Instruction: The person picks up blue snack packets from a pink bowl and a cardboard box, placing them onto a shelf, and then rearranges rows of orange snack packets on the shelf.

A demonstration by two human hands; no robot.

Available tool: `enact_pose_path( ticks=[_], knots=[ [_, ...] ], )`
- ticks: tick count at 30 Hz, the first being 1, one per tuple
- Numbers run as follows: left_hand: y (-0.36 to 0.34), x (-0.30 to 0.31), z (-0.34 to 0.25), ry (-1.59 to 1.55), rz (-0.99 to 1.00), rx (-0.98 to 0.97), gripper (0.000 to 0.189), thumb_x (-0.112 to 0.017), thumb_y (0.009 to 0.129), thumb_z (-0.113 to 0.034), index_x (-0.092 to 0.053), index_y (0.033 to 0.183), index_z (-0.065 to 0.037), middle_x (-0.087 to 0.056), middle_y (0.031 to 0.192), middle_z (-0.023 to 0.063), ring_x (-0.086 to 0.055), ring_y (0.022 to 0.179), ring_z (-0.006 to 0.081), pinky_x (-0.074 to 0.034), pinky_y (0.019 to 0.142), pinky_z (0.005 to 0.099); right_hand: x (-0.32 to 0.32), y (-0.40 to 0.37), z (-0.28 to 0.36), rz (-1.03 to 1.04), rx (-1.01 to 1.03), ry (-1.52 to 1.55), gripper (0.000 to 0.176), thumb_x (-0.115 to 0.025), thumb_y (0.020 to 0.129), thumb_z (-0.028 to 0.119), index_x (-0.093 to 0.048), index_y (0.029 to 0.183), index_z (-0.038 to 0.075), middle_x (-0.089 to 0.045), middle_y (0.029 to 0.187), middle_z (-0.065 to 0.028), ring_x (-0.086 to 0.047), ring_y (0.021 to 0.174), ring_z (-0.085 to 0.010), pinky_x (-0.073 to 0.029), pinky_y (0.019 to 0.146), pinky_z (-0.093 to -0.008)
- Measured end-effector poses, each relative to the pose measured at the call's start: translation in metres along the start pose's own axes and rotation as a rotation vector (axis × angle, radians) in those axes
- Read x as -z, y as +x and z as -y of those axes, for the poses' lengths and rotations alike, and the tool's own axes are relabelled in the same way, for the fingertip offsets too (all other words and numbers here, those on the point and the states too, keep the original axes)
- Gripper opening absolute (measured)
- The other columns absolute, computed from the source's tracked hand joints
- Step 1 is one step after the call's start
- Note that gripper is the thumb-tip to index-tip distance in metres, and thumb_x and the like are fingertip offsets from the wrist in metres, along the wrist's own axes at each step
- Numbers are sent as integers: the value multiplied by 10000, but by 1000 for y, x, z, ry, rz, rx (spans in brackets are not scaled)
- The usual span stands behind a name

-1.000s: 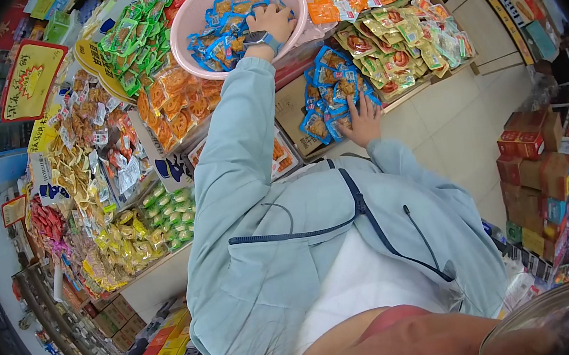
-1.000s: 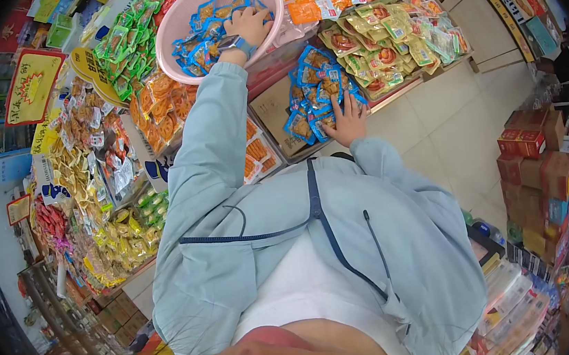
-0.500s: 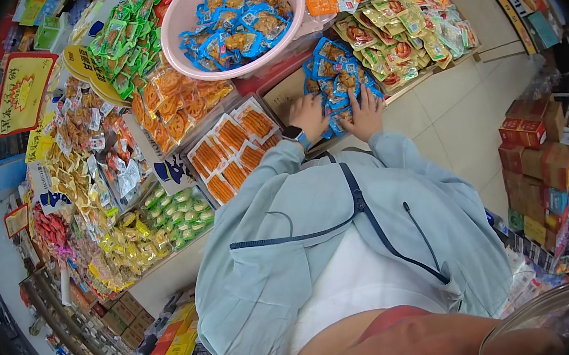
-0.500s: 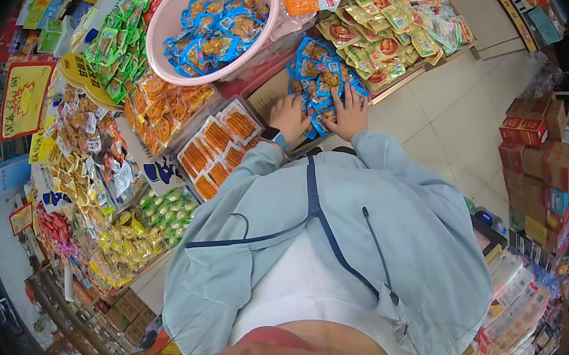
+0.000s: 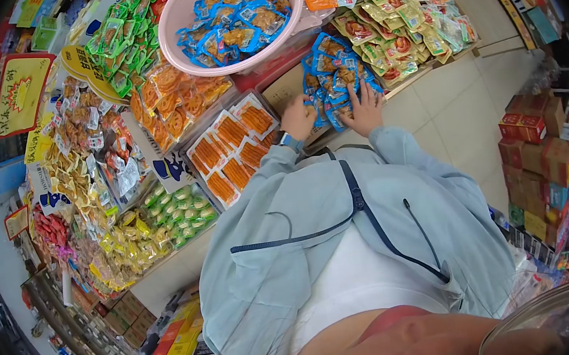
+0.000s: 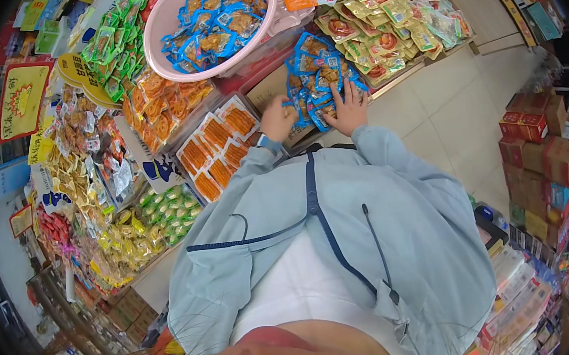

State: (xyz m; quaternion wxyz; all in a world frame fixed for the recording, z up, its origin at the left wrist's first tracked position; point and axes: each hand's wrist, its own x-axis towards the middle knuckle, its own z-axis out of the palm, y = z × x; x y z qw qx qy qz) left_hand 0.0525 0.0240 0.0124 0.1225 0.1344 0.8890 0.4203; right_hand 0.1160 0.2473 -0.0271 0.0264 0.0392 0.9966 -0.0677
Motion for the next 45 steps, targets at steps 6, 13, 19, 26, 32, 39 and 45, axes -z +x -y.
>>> enact_pose_path(
  ticks=[6, 13, 19, 26, 32, 39, 45],
  knots=[
    [27, 128, -80, -94, -494, -380, 339, -747, 773, -131, -582, 1053, -33, -588, 1007, 155, -575, 946, 335, -457, 852, 411, -7, -1, -1, -54, 16, 23, 939, -640, 797, 581, -213, 1550, 217, -146, 1590, -202, -144, 1466, -369, -143, 1111, -648],
    [138, 201, -35, 68, -688, -307, 356, -688, 818, -167, -602, 1135, -28, -607, 1136, 177, -573, 1071, 338, -451, 920, 416, -3, -1, -1, -36, 4, 21, 938, -622, 805, 603, -204, 1552, 219, -140, 1594, -198, -140, 1471, -359, -141, 1112, -647],
    [194, 198, -33, 785, -264, -45, 497, -591, 878, -449, -591, 1314, -210, -557, 1346, 113, -507, 1217, 351, -371, 1016, 541, 0, 0, -1, 26, 3, 41, 937, -620, 818, 574, -181, 1556, 199, -105, 1596, -212, -102, 1470, -395, -122, 1104, -671],
    [170, 175, -63, 689, -484, -261, 495, -648, 855, -433, -608, 1296, -213, -569, 1294, 113, -482, 1184, 363, -371, 991, 531, 0, 1, -1, 67, -20, -8, 944, -592, 820, 621, -171, 1559, 210, -97, 1602, -206, -85, 1482, -371, -107, 1113, -668],
    [89, 114, -114, 325, -431, -837, 282, -680, 765, -196, -644, 1016, -73, -629, 960, 92, -581, 926, 294, -452, 797, 445, -5, -1, -2, 9, 2, 18, 935, -593, 823, 605, -190, 1553, 182, -107, 1594, -224, -101, 1472, -396, -102, 1108, -672],
    [67, -48, -24, 165, 18, -316, 490, -658, 848, -221, -542, 1280, -21, -656, 1047, 153, -590, 1044, 354, -455, 937, 459, -8, 0, -3, 6, -3, 15, 904, -581, 822, 635, -220, 1548, 236, -109, 1600, -205, -123, 1473, -373, -121, 1104, -670],
    [95, -82, -13, -215, 134, 14, 587, -698, 831, -261, -504, 1319, 1, -663, 1076, 176, -626, 982, 340, -494, 892, 434, -3, -2, -3, 5, 14, 12, 834, -564, 830, 640, -267, 1531, 301, -101, 1603, -209, -115, 1478, -379, -104, 1111, -665]
  ],
)
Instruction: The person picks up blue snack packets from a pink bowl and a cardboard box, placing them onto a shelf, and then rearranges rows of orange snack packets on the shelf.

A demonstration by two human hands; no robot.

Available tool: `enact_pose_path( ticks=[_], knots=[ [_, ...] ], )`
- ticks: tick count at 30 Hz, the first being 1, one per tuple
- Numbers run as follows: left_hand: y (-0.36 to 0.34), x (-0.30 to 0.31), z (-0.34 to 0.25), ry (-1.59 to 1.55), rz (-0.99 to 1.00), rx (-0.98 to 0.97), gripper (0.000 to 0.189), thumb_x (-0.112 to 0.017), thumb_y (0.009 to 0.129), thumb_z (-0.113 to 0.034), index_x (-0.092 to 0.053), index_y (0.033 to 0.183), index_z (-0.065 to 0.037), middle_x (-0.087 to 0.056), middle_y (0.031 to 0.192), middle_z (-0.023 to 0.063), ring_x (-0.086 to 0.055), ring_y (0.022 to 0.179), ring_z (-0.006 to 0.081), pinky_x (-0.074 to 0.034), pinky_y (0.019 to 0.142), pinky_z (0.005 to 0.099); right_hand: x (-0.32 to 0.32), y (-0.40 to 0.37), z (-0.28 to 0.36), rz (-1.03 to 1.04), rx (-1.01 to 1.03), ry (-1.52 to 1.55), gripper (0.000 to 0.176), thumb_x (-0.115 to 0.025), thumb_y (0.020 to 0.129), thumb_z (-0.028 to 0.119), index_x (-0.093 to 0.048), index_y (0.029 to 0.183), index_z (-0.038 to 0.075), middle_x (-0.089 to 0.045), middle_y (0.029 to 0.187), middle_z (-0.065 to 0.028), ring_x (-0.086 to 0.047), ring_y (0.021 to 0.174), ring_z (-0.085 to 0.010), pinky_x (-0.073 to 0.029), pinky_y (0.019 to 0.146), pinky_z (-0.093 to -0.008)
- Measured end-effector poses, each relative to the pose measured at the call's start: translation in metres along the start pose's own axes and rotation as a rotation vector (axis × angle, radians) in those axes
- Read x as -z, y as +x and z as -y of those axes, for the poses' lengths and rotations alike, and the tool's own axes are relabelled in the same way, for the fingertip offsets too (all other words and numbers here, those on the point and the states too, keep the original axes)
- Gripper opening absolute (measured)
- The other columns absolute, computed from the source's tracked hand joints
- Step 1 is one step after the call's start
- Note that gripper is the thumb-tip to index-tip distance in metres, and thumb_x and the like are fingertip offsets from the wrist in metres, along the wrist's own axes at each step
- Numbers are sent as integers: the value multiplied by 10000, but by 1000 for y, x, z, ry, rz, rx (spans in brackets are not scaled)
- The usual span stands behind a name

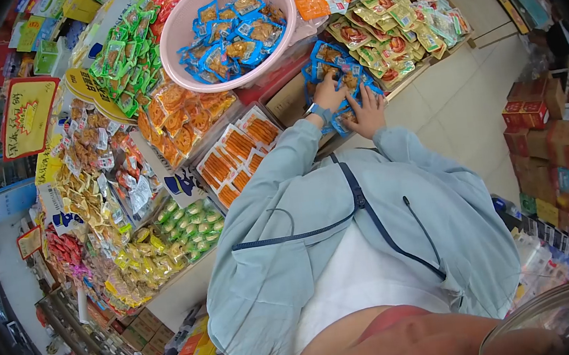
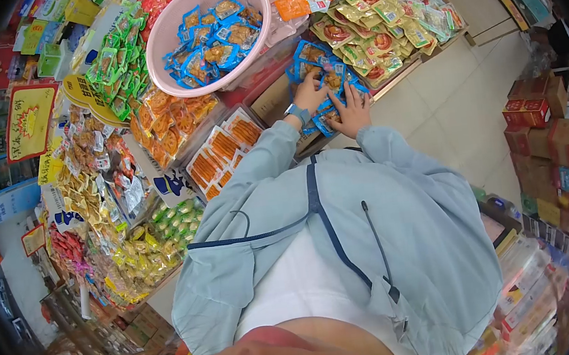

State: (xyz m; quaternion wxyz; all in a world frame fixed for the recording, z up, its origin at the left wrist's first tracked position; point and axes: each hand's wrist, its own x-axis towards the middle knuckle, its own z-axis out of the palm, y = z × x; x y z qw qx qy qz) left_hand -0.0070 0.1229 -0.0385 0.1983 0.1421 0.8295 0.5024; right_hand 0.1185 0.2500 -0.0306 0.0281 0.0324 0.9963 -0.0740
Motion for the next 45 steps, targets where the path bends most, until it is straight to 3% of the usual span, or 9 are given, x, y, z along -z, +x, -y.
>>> enact_pose_path(
  ticks=[5, 18, 21, 26, 29, 32, 33, 39, 45],
  knots=[
    [-7, 4, -12, 383, 74, -174, 365, -710, 819, -243, -652, 1096, -12, -661, 983, 161, -630, 930, 341, -502, 837, 435, 5, -1, 1, 114, -15, -59, 823, -567, 829, 632, -270, 1529, 318, -127, 1600, -209, -119, 1478, -380, -100, 1111, -667],
    [-50, 170, -139, 178, -646, -546, 149, -667, 854, -145, -614, 804, -14, -574, 789, 159, -562, 723, 356, -436, 637, 416, -1, 1, 0, -23, 22, -31, 872, -588, 824, 615, -248, 1543, 257, -133, 1600, -196, -132, 1474, -364, -129, 1109, -654],
    [-32, 226, -142, 86, -820, -389, 230, -687, 863, -214, -630, 818, 4, -609, 736, 138, -551, 635, 264, -430, 616, 404, -1, 0, 1, -13, 13, -27, 872, -586, 824, 624, -245, 1543, 268, -129, 1606, -182, -131, 1480, -350, -128, 1114, -655],
    [42, 285, -118, 23, -742, -163, 326, -659, 852, -311, -699, 908, 7, -655, 722, 179, -619, 677, 319, -481, 684, 413, 2, 0, 0, -3, 8, -28, 868, -570, 828, 634, -237, 1544, 272, -127, 1604, -193, -129, 1483, -351, -130, 1112, -661],
    [135, 299, -41, 195, -571, -68, 391, -668, 841, -330, -671, 1117, -54, -676, 955, 186, -650, 926, 340, -493, 840, 441, 0, 0, -1, -9, 9, -31, 874, -572, 825, 639, -237, 1543, 271, -131, 1602, -198, -136, 1481, -353, -133, 1113, -659],
    [84, 254, -109, 965, -717, 14, 557, -652, 861, -315, -518, 1378, -157, -573, 1315, 144, -586, 1128, 303, -475, 926, 441, 2, 0, 0, 25, 3, -36, 877, -575, 821, 641, -241, 1542, 270, -133, 1601, -201, -138, 1479, -357, -134, 1114, -656],
    [97, 260, -98, 921, -503, -46, 671, -624, 869, -306, -359, 1485, -274, -332, 1542, 115, -429, 1309, 379, -389, 1048, 517, 4, 0, 0, 33, -2, -22, 878, -573, 818, 644, -243, 1541, 271, -130, 1602, -200, -133, 1480, -356, -130, 1114, -656],
    [99, 255, -100, 935, -320, 51, 614, -544, 916, -273, -354, 1497, -214, -406, 1496, 133, -402, 1354, 321, -356, 1070, 523, -1, 0, 0, 7, -2, -30, 879, -569, 816, 646, -243, 1541, 270, -135, 1601, -200, -134, 1480, -355, -124, 1115, -657],
    [104, 259, -97, 736, -421, -87, 407, -519, 918, -258, -589, 1256, -43, -608, 1230, 205, -578, 1127, 377, -472, 944, 475, -7, -1, -2, -73, 15, 13, 872, -580, 812, 638, -266, 1535, 265, -146, 1597, -207, -157, 1473, -363, -129, 1107, -666]
  ],
)
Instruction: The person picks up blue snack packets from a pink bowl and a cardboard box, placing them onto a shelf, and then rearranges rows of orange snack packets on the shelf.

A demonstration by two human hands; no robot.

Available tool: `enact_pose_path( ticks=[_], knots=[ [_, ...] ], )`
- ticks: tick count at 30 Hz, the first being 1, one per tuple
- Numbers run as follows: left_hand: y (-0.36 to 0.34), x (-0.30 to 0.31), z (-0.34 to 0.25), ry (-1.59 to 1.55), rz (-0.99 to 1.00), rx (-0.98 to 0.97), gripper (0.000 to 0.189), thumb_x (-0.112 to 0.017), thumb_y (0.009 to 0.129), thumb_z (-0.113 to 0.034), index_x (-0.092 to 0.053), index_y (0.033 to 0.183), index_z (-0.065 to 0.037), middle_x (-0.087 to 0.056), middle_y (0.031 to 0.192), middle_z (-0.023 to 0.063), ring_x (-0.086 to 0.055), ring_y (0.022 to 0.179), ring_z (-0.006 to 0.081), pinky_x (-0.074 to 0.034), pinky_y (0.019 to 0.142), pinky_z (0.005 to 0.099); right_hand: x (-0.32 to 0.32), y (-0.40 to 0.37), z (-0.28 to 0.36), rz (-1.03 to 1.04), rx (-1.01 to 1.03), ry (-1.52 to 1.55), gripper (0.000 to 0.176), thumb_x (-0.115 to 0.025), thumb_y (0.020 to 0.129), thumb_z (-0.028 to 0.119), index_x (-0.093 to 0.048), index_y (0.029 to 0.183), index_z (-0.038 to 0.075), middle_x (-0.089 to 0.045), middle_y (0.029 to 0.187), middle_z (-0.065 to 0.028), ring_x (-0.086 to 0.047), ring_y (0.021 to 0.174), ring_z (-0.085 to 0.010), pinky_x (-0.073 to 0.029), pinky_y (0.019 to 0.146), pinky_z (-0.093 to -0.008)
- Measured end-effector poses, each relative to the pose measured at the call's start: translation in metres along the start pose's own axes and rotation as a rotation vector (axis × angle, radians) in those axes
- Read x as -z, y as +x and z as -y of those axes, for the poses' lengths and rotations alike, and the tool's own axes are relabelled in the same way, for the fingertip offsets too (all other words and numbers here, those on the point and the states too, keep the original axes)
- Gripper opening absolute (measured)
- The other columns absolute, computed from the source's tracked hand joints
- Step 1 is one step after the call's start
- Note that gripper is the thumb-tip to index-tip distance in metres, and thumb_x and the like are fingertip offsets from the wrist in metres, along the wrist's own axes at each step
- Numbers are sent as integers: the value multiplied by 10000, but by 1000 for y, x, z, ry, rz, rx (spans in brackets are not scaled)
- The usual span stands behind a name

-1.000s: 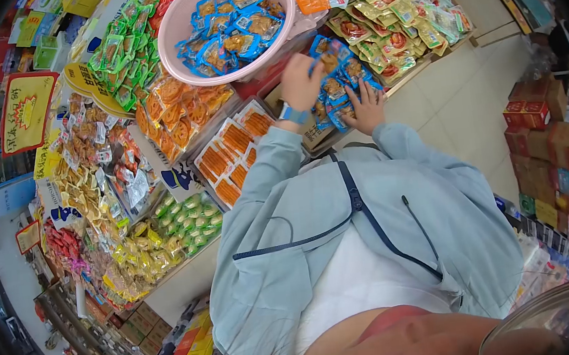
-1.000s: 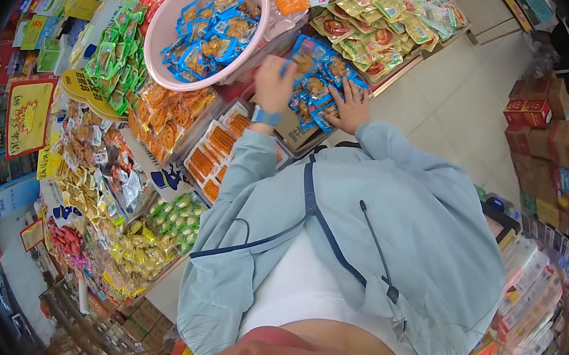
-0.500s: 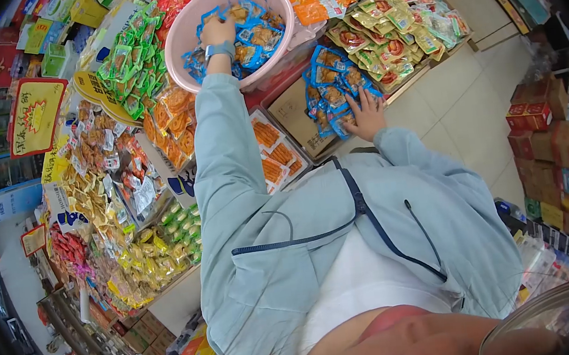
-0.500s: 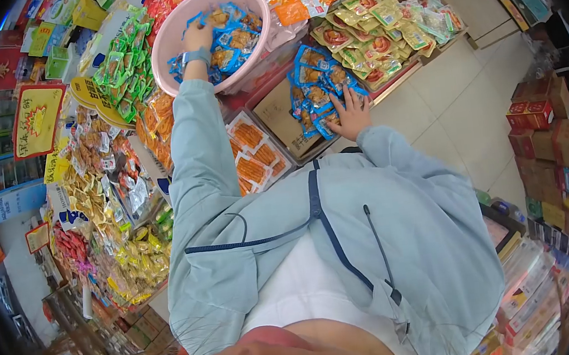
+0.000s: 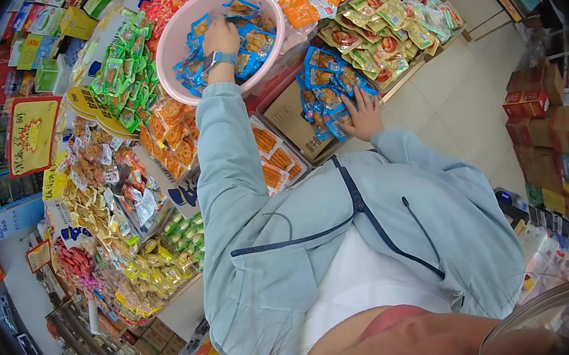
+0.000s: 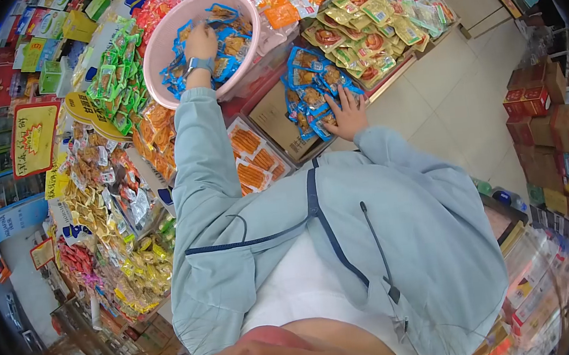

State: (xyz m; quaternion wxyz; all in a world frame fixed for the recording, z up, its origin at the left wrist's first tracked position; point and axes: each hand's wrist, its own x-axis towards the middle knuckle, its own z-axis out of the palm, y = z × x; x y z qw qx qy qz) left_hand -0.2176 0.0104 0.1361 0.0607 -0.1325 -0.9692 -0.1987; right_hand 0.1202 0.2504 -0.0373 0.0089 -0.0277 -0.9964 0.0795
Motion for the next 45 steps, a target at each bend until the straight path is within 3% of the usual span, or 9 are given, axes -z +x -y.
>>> enact_pose_path(
  ticks=[3, 8, 10, 12, 15, 16, 35, 41, 45],
  knots=[
    [-19, 15, -22, -135, -474, -298, 312, -554, 902, -222, -637, 1114, -9, -650, 1094, 212, -612, 990, 408, -497, 865, 478, 5, 1, 1, 34, -5, -13, 866, -587, 815, 628, -271, 1533, 263, -156, 1594, -210, -158, 1471, -364, -134, 1106, -663],
    [-111, 27, -105, -217, -326, -682, 228, -647, 776, -79, -665, 1003, -78, -671, 946, 127, -619, 876, 334, -490, 803, 451, 0, 1, 0, 22, -1, -15, 862, -588, 818, 623, -270, 1533, 262, -150, 1595, -211, -157, 1471, -369, -137, 1105, -662],
    [-146, -9, -121, -306, -235, -872, 114, -659, 734, -117, -649, 846, -100, -599, 783, 83, -593, 731, 281, -477, 646, 415, 1, 0, 0, 29, 0, -17, 861, -586, 819, 624, -269, 1533, 263, -142, 1597, -209, -150, 1473, -368, -134, 1106, -663],
    [-172, -70, -111, -237, 85, -704, 281, -651, 782, -133, -665, 1060, -93, -639, 1035, 103, -602, 974, 290, -489, 822, 426, 5, 2, 1, 35, -3, -17, 860, -584, 820, 626, -269, 1533, 265, -135, 1599, -206, -139, 1477, -364, -130, 1108, -662],
    [-178, -130, -87, -53, 114, -535, 508, -661, 822, -171, -537, 1310, -105, -528, 1327, 117, -499, 1212, 296, -437, 962, 486, 9, 3, 2, 96, -21, -8, 859, -580, 823, 628, -260, 1536, 270, -128, 1602, -201, -123, 1482, -356, -125, 1111, -661],
    [-172, -140, -86, -27, 279, -474, 641, -661, 846, -211, -412, 1431, -132, -367, 1496, 117, -362, 1363, 306, -342, 1073, 543, 11, 5, 2, 85, -24, 2, 861, -578, 824, 629, -256, 1537, 271, -123, 1604, -199, -120, 1484, -353, -124, 1111, -660],
    [-190, -125, -67, -6, 167, -500, 378, -738, 795, -218, -580, 1111, -81, -502, 1358, 106, -421, 1305, 296, -407, 974, 510, 3, 1, 1, 45, -18, 7, 830, -590, 823, 616, -304, 1520, 268, -123, 1604, -194, -113, 1485, -340, -119, 1114, -653],
    [-198, -51, -77, -300, -133, -556, 426, -740, 747, -151, -550, 1116, -56, -542, 1336, 94, -488, 1260, 288, -393, 969, 481, 8, 2, 2, 75, -5, -14, 836, -590, 831, 606, -288, 1528, 258, -116, 1602, -201, -118, 1476, -369, -109, 1112, -654],
    [-149, 41, -72, -264, -471, -480, 370, -754, 719, -132, -573, 1031, -48, -633, 1037, 145, -592, 984, 352, -464, 839, 460, 10, 3, 4, 100, -20, -32, 840, -590, 829, 609, -280, 1531, 268, -110, 1608, -187, -110, 1484, -353, -104, 1119, -660]
  ],
)
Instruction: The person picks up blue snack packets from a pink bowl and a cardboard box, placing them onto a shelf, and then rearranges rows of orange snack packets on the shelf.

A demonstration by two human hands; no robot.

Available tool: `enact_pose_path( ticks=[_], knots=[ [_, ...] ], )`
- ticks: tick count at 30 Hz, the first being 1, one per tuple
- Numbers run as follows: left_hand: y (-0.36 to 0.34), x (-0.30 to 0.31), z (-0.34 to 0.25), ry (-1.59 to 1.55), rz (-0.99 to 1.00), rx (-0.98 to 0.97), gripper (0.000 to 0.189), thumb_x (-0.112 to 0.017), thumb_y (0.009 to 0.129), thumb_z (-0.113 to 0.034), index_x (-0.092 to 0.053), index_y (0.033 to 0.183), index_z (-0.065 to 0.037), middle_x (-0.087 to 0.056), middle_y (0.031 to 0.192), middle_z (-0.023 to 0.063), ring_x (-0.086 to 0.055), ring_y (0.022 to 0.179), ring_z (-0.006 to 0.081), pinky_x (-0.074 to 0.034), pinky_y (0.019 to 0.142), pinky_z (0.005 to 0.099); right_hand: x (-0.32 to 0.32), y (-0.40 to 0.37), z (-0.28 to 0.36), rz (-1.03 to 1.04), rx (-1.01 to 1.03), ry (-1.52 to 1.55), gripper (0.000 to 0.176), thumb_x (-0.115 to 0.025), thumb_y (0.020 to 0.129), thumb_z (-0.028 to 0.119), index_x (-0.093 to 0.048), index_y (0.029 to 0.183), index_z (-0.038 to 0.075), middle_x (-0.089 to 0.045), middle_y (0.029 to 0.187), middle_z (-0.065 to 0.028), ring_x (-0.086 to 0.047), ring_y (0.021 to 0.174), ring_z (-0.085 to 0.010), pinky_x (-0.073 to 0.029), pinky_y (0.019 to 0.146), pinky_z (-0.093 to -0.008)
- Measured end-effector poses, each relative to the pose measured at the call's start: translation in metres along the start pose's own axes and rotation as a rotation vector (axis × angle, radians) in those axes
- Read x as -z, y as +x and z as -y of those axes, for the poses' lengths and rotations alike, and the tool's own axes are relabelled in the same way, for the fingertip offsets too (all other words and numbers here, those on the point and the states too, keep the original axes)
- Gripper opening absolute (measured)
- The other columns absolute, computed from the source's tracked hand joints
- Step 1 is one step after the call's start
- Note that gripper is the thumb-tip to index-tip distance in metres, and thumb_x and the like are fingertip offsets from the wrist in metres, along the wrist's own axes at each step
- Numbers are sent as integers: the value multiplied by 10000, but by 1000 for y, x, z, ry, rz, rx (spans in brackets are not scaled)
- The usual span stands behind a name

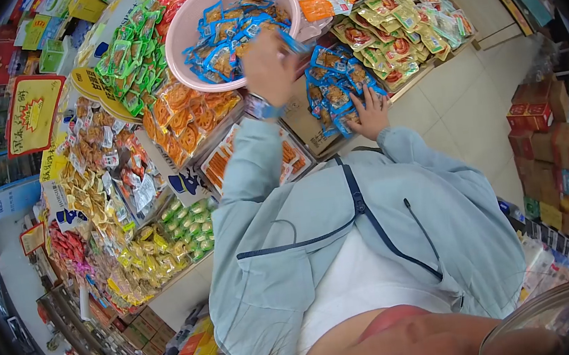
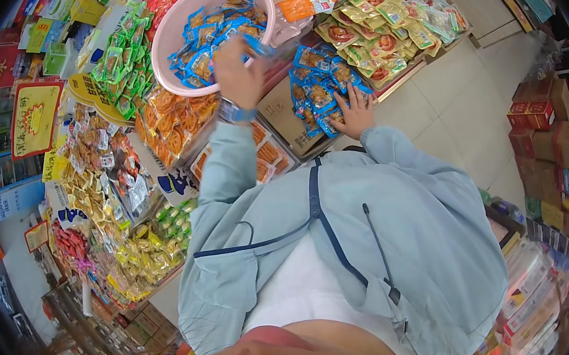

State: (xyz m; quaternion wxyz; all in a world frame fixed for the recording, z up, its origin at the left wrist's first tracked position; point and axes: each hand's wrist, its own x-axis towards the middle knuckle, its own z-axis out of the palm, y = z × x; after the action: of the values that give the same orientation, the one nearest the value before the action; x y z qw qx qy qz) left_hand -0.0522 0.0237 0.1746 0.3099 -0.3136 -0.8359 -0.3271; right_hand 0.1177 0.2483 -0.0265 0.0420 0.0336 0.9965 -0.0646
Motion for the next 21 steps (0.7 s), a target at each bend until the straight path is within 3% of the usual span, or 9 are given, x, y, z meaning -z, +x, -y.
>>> enact_pose_path(
  ticks=[1, 6, 8, 12, 17, 21],
  knots=[
    [17, 7, 19, 36, -28, 52, 352, -750, 730, -133, -579, 1025, -45, -636, 975, 154, -595, 926, 366, -470, 815, 465, -1, 0, -1, 4, 3, -1, 839, -587, 830, 610, -278, 1531, 268, -106, 1609, -187, -107, 1485, -354, -104, 1119, -660],
    [78, -3, 139, 178, -5, 183, 318, -687, 850, -258, -581, 1053, -37, -648, 1006, 176, -605, 910, 381, -474, 805, 503, -2, 1, -2, 12, 13, 13, 850, -593, 827, 599, -270, 1535, 256, -100, 1607, -195, -91, 1480, -385, -101, 1116, -656],
    [90, -19, 162, 291, 180, 239, 329, -650, 879, -304, -589, 1084, -54, -652, 1039, 176, -612, 951, 382, -479, 820, 506, -1, 1, -1, 40, 6, 2, 855, -578, 832, 615, -255, 1538, 257, -80, 1609, -202, -82, 1485, -376, -96, 1118, -659],
    [100, -41, 168, 462, 518, 316, 341, -595, 918, -344, -602, 1148, -93, -655, 1107, 171, -613, 1053, 370, -485, 880, 502, 5, 2, -1, 96, 7, -15, 868, -564, 837, 648, -241, 1541, 257, -64, 1608, -214, -76, 1488, -372, -100, 1120, -662],
    [95, -67, 200, 475, 569, 358, 334, -577, 932, -322, -602, 1180, -101, -638, 1186, 161, -604, 1101, 365, -480, 923, 492, 7, 0, -6, 105, 27, 44, 889, -607, 822, 630, -248, 1539, 246, -65, 1607, -219, -69, 1489, -371, -100, 1117, -665],
    [103, -58, 186, 504, 559, 414, 376, -562, 936, -330, -586, 1213, -77, -613, 1237, 172, -584, 1126, 383, -476, 932, 495, 9, -1, -6, 116, 31, 88, 878, -611, 833, 613, -246, 1540, 243, -70, 1608, -208, -78, 1488, -363, -112, 1118, -658]
  ],
)
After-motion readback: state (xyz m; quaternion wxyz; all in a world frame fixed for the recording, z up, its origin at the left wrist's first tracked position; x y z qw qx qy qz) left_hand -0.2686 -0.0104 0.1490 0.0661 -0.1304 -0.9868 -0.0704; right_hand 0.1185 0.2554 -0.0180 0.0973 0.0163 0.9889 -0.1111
